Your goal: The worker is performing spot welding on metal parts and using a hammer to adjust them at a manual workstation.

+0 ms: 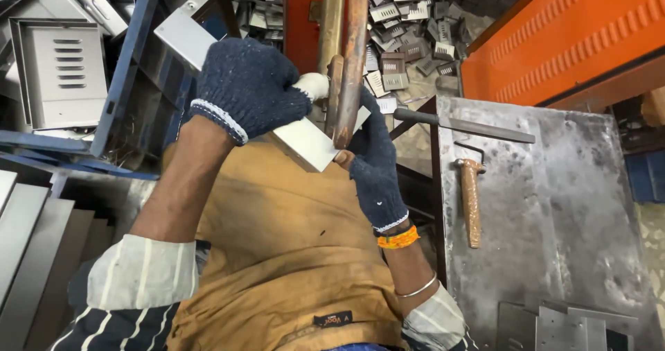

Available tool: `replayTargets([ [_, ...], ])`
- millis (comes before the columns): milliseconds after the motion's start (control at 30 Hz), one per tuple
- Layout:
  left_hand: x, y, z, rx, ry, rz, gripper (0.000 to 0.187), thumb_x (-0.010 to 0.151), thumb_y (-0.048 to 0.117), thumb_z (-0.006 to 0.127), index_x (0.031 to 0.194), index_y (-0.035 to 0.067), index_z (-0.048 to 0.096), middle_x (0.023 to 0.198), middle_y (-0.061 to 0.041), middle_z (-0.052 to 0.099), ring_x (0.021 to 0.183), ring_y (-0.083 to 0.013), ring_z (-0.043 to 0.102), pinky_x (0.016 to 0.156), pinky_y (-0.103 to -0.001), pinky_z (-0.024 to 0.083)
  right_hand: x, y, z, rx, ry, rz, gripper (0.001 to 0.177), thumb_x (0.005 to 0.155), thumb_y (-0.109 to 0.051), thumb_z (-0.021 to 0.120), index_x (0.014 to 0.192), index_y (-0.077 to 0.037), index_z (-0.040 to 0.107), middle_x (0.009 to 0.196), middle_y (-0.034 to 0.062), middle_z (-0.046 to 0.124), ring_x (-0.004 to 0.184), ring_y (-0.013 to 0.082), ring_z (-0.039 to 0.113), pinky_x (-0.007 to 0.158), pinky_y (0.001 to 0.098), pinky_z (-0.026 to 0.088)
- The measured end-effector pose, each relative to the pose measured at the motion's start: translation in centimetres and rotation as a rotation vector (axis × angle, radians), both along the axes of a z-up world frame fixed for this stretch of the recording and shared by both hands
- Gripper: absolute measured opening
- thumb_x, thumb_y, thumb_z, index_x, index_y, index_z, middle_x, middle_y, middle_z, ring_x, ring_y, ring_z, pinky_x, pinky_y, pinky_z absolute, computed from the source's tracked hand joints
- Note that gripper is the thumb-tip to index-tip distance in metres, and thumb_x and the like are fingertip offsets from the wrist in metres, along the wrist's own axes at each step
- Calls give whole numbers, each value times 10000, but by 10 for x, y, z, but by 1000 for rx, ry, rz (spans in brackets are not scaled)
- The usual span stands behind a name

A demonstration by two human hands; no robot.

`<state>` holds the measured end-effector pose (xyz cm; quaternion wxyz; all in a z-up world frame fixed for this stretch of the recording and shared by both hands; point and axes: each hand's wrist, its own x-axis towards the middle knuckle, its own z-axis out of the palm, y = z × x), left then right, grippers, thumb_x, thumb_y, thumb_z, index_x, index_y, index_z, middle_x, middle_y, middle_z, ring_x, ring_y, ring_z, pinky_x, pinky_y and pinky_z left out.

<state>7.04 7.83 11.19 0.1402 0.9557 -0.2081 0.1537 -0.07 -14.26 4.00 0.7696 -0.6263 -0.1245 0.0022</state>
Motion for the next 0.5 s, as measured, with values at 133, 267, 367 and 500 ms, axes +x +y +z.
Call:
replayTargets([
  [133, 3, -4, 1, -20, -27, -40, 350, 743, 498, 775, 761, 154, 838, 615, -118, 691, 531, -298, 647, 547, -437, 518, 3, -4, -1, -18, 31, -28, 1011, 732, -88, 831, 1628, -45, 365, 1441, 13, 518, 1097, 86, 515, 934, 233, 480],
  [267, 5, -6, -2, -36, 17, -51, 336, 754, 479, 780, 758, 147, 831, 610, -114, 685, 530, -293, 651, 553, -434, 523, 6, -7, 0, -153, 55, -97, 966, 666, 37, 779, 1573, -36, 453, 1137, 4, 567, 798, 64, 483, 690, 209, 453],
  [367, 6, -6, -4, -28, 15, -67, 306, 732, 455, 780, 756, 154, 830, 607, -113, 680, 539, -294, 652, 558, -431, 525, 6, -3, 9, -112, 104, -99, 929, 632, 80, 707, 1527, -23, 482, 1058, -2, 597, 766, 63, 533, 671, 208, 490],
  [500, 7, -10, -5, 24, 140, -46, 367, 797, 507, 749, 754, 150, 822, 581, -110, 673, 504, -286, 650, 532, -435, 518, 1, -4, 0, -20, 165, -85, 906, 626, 73, 612, 1519, -4, 477, 1008, 1, 609, 794, 75, 614, 703, 224, 539],
])
